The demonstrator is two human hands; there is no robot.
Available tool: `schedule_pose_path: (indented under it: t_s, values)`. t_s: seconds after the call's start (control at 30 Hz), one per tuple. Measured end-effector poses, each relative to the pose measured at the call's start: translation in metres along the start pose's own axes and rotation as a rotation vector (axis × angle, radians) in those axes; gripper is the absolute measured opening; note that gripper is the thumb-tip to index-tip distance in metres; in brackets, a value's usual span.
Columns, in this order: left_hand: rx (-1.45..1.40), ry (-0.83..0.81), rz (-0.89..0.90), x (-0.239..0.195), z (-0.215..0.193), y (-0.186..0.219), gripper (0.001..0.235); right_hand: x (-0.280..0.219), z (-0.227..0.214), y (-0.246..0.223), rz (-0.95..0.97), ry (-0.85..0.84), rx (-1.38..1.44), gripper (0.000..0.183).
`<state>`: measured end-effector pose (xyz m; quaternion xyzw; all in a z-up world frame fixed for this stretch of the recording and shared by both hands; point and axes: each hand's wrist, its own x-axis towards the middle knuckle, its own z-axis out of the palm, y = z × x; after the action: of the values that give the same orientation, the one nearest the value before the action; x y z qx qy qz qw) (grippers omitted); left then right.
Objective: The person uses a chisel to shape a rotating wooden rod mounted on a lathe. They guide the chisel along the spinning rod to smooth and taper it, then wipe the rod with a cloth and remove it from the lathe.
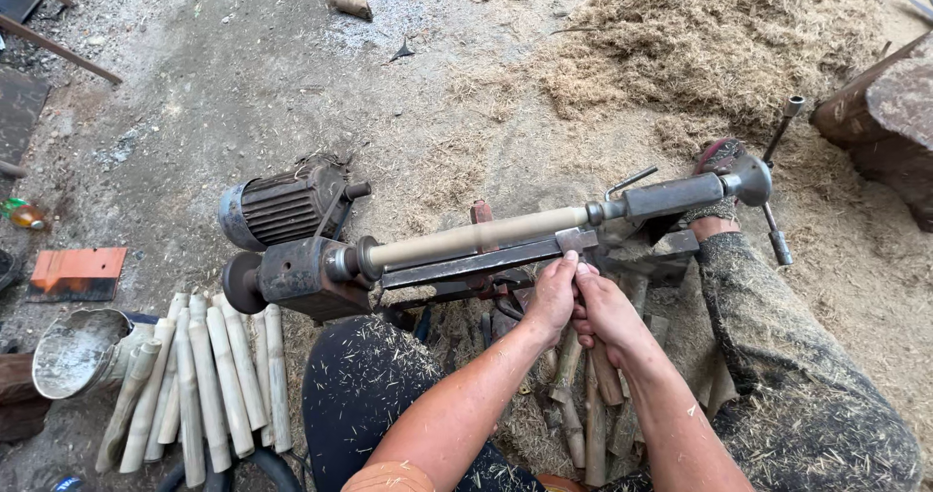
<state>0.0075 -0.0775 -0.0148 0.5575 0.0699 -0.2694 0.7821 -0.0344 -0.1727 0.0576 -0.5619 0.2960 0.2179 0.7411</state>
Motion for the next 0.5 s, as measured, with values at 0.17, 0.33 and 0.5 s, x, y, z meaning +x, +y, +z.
schedule_pose_path:
  t_s: [0.17, 0.33, 0.5]
  values:
    - [0.018, 0.010, 0.002, -0.001, -0.005, 0.000, 0.046, 0.000, 0.006, 0.002, 0.016, 0.010, 0.004, 0.042]
    - [-0.014, 0.023, -0.030, -0.003, -0.010, 0.001, 0.045, 0.003, 0.013, 0.007, -0.010, -0.007, 0.005, 0.040]
    - [0.057, 0.035, -0.011, -0.009, -0.019, 0.007, 0.048, 0.002, 0.022, 0.008, -0.006, -0.009, 0.033, 0.035]
